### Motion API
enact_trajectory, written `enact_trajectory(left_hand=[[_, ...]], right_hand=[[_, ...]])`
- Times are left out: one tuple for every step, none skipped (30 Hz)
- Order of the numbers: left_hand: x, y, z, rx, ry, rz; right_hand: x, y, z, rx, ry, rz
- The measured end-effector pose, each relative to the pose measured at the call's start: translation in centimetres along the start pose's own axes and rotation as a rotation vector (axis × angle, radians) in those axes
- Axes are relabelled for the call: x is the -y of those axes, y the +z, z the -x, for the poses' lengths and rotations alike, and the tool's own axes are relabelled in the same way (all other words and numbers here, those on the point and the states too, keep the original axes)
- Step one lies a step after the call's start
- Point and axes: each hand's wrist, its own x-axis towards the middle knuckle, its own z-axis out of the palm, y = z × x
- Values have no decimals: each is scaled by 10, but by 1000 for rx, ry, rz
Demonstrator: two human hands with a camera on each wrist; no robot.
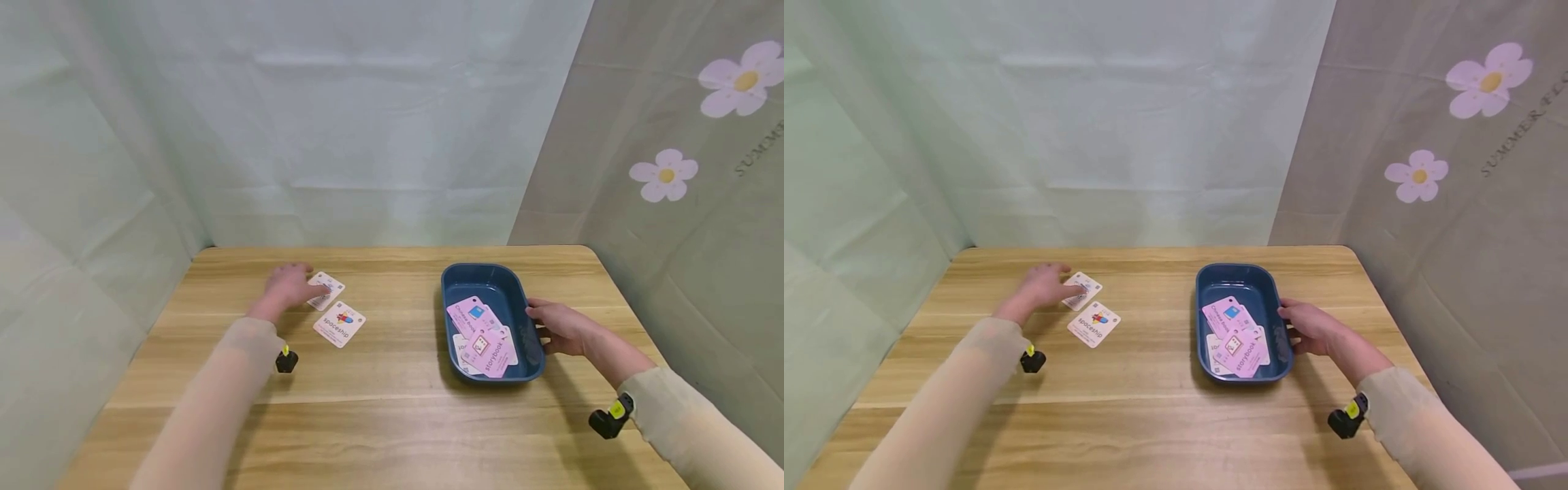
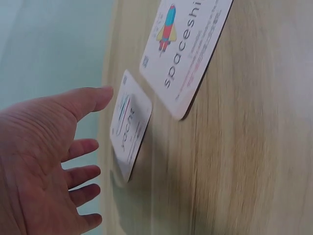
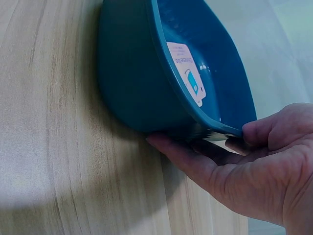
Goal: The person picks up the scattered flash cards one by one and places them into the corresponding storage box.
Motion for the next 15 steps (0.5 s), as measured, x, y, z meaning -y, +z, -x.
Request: enact_trajectory(left_hand=[[-1, 2, -1, 0, -7, 4], [-3, 3, -1, 1, -12, 7], [-4, 4, -2, 2, -21, 12], [-5, 5, -2, 1, -29, 17], [-5, 6, -3, 0, -37, 22], [-6, 6, -3, -3, -43, 28], [-7, 7, -3, -7, -48, 35], [-8, 7, -4, -11, -51, 40], [-9, 8, -4, -15, -53, 47], [-9, 8, -4, -18, -53, 53], [-10, 8, -4, -21, -56, 58], [-10, 8, -4, -24, -59, 62], [-11, 9, -4, -25, -63, 64], [-11, 10, -5, -26, -69, 67], [-12, 10, -5, -25, -76, 68]], right_hand=[[0, 0, 0, 2, -2, 1], [0, 0, 0, 2, -2, 2], [1, 0, 0, 3, -1, 2], [1, 0, 0, 3, -1, 3], [1, 1, 0, 4, -2, 4], [2, 1, 0, 5, -3, 6], [2, 1, 0, 5, -4, 8], [2, 1, 0, 4, -5, 10], [2, 1, 0, 4, -6, 11], [2, 1, 0, 1, -6, 12], [2, 1, 0, 1, -6, 12], [2, 1, 0, -2, -3, 9], [1, 1, 0, -2, -2, 8], [1, 1, 0, -4, 0, 5], [1, 0, 0, -1, 0, 5]])
